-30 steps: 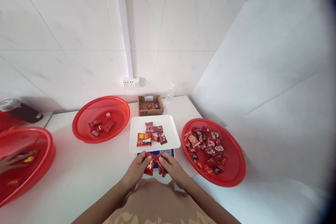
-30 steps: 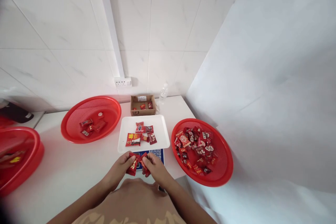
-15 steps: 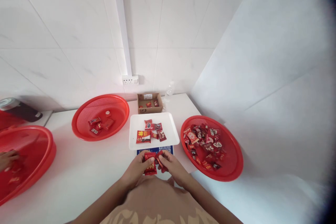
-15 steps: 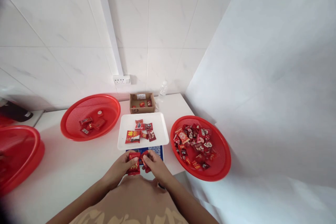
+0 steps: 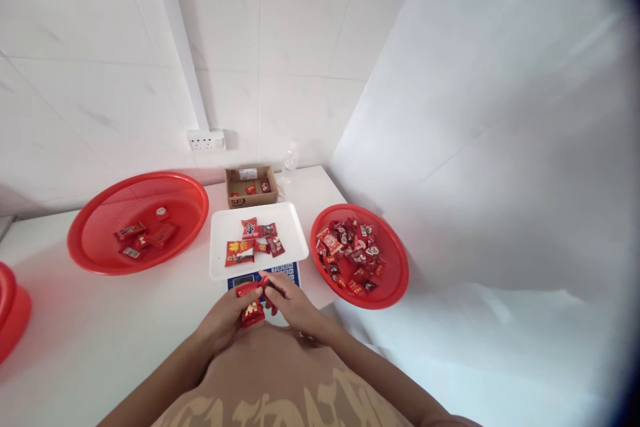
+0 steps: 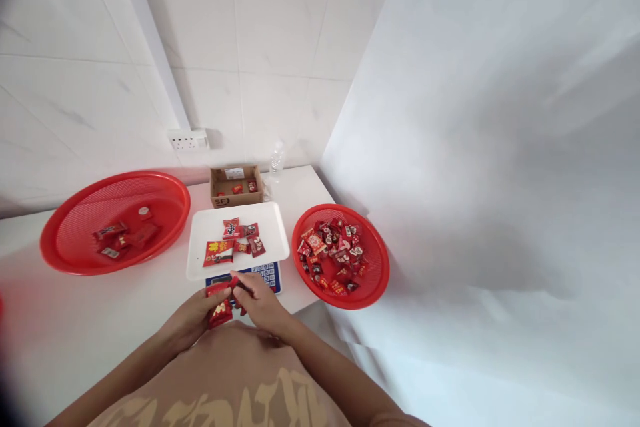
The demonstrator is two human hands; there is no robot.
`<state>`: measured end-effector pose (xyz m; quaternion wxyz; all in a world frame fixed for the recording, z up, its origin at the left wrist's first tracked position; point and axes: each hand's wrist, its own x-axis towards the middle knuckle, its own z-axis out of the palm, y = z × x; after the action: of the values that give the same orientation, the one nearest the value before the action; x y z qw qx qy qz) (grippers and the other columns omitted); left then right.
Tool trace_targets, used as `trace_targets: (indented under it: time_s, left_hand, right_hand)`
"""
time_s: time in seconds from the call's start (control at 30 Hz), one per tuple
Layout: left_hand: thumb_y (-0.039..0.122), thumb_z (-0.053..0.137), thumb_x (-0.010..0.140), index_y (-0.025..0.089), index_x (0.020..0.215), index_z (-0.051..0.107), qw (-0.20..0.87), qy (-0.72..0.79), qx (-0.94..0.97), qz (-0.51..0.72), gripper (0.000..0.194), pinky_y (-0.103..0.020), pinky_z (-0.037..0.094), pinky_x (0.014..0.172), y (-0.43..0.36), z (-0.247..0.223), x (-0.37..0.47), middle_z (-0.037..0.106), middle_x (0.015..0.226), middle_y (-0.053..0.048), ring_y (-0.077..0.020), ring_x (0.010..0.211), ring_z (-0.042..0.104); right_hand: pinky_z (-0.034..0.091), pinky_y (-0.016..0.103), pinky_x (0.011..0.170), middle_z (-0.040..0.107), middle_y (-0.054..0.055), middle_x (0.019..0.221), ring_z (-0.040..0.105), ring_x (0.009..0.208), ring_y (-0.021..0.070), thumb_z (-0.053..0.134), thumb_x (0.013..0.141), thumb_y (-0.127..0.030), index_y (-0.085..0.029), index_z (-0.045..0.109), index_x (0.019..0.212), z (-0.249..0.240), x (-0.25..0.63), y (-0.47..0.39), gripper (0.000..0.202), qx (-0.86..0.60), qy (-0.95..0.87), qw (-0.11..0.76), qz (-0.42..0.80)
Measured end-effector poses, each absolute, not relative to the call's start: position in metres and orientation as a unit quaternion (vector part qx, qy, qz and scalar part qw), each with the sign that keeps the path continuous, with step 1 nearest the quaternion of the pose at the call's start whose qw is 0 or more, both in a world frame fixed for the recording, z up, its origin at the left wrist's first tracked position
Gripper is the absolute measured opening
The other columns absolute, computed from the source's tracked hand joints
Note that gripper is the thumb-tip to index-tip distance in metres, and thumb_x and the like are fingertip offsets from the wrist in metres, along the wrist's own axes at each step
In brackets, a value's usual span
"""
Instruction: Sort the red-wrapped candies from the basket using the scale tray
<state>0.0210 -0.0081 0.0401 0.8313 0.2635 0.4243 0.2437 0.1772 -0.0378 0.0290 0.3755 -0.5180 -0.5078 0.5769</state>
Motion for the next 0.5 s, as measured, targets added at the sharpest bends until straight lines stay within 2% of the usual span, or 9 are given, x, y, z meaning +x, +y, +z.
trace_targets:
  time_s: [0.13, 0.23, 0.33, 0.4, 0.43, 0.5]
  left_hand:
    - [0.034, 0.074, 0.069, 0.014, 0.081, 0.067, 0.838, 0.432, 0.227, 0.246, 0.025, -0.03, 0.052, 0.074, -0.006, 0.043, 0.023, 0.071, 0.076, -0.006, -0.0191, 0.073, 0.067]
    - [0.025, 0.068, 0.075, 0.014, 0.09, 0.067, 0.832, 0.451, 0.179, 0.27, 0.019, -0.032, 0.054, 0.081, -0.001, 0.045, 0.023, 0.072, 0.083, -0.007, -0.0199, 0.08, 0.068]
    - [0.018, 0.061, 0.08, 0.014, 0.093, 0.065, 0.809, 0.492, 0.123, 0.297, 0.014, -0.031, 0.056, 0.081, 0.006, 0.048, 0.018, 0.071, 0.087, -0.007, -0.0193, 0.081, 0.069]
    - [0.015, 0.057, 0.083, 0.013, 0.089, 0.064, 0.792, 0.517, 0.085, 0.314, 0.009, -0.032, 0.058, 0.078, 0.01, 0.049, 0.013, 0.07, 0.085, -0.008, -0.0187, 0.077, 0.069]
    - [0.014, 0.055, 0.084, 0.012, 0.087, 0.063, 0.786, 0.521, 0.069, 0.324, 0.009, -0.034, 0.058, 0.077, 0.012, 0.049, 0.011, 0.07, 0.084, -0.008, -0.0186, 0.075, 0.069]
    - [0.012, 0.053, 0.086, 0.011, 0.086, 0.062, 0.779, 0.525, 0.045, 0.34, 0.009, -0.037, 0.059, 0.075, 0.013, 0.05, 0.008, 0.069, 0.08, -0.008, -0.0187, 0.072, 0.069]
  right_hand:
    - [0.05, 0.028, 0.065, 0.051, 0.006, 0.121, 0.056, 0.091, 0.017, 0.052, 0.081, -0.053, -0.032, 0.053, 0.127, 0.033, 0.183, -0.039, 0.051, -0.493, -0.514, 0.368, 0.598]
    - [0.051, 0.031, 0.066, 0.055, 0.007, 0.12, 0.058, 0.086, 0.0173, 0.052, 0.081, -0.056, -0.029, 0.056, 0.124, 0.025, 0.199, -0.032, 0.051, -0.51, -0.454, 0.401, 0.611]
    - [0.05, 0.032, 0.068, 0.061, 0.008, 0.109, 0.06, 0.078, 0.0166, 0.049, 0.081, -0.056, -0.023, 0.059, 0.116, 0.001, 0.234, -0.018, 0.049, -0.597, -0.385, 0.463, 0.529]
    - [0.05, 0.033, 0.073, 0.064, 0.008, 0.104, 0.06, 0.083, 0.0189, 0.047, 0.082, -0.054, -0.021, 0.058, 0.116, -0.022, 0.266, -0.007, 0.049, -0.682, -0.361, 0.474, 0.424]
    - [0.05, 0.034, 0.077, 0.064, 0.009, 0.107, 0.06, 0.089, 0.0202, 0.042, 0.085, -0.052, -0.02, 0.056, 0.119, -0.034, 0.282, -0.002, 0.049, -0.722, -0.362, 0.45, 0.38]
    - [0.046, 0.034, 0.088, 0.061, 0.009, 0.116, 0.058, 0.103, 0.0202, 0.03, 0.09, -0.042, -0.019, 0.053, 0.124, -0.057, 0.31, 0.004, 0.047, -0.786, -0.427, 0.307, 0.325]
